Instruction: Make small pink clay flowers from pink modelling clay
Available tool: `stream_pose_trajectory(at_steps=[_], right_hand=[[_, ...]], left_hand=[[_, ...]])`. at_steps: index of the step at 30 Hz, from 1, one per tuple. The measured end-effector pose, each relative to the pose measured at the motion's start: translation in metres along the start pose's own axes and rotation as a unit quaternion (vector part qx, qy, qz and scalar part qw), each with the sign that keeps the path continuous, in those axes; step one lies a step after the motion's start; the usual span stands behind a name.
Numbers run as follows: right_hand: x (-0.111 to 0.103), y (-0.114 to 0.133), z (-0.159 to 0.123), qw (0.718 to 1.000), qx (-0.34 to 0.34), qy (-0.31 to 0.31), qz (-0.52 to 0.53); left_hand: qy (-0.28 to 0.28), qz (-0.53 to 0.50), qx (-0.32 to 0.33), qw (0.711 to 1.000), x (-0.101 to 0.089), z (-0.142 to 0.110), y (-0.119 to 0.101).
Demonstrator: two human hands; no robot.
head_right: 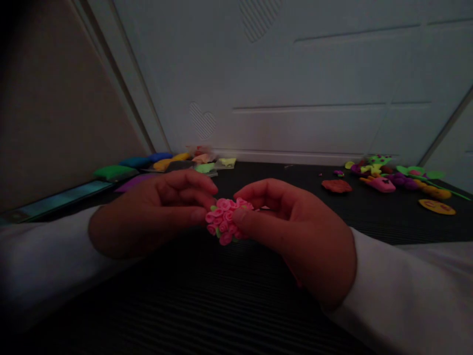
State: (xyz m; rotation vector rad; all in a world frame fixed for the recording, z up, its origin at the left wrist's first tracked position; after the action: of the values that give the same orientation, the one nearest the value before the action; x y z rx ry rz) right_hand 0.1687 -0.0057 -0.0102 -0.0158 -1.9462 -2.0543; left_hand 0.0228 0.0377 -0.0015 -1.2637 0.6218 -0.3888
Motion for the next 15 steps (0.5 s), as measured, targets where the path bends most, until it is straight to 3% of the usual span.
stream_pose_trajectory(at_steps=[15], right_hand=[[-0.0029, -0.001, -0.0013, 0.999, -0.016, -0.01, -0.041]], left_hand=[[0.028, -0.003, -0.027, 0.999, 0.0014, 0.0005, 0.0038]])
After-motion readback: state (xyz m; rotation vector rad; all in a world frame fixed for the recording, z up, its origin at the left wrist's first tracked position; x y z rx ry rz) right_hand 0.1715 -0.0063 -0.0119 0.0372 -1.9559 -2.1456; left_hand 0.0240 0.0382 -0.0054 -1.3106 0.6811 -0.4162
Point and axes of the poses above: each hand's wrist, its own z-axis towards the middle knuckle, its own x-axis out of the palm, y = z × x, the point moved 4 cm from there along z, towards the middle knuckle, and after that the axes turned 14 degrees about z, right-handed, at the moved point
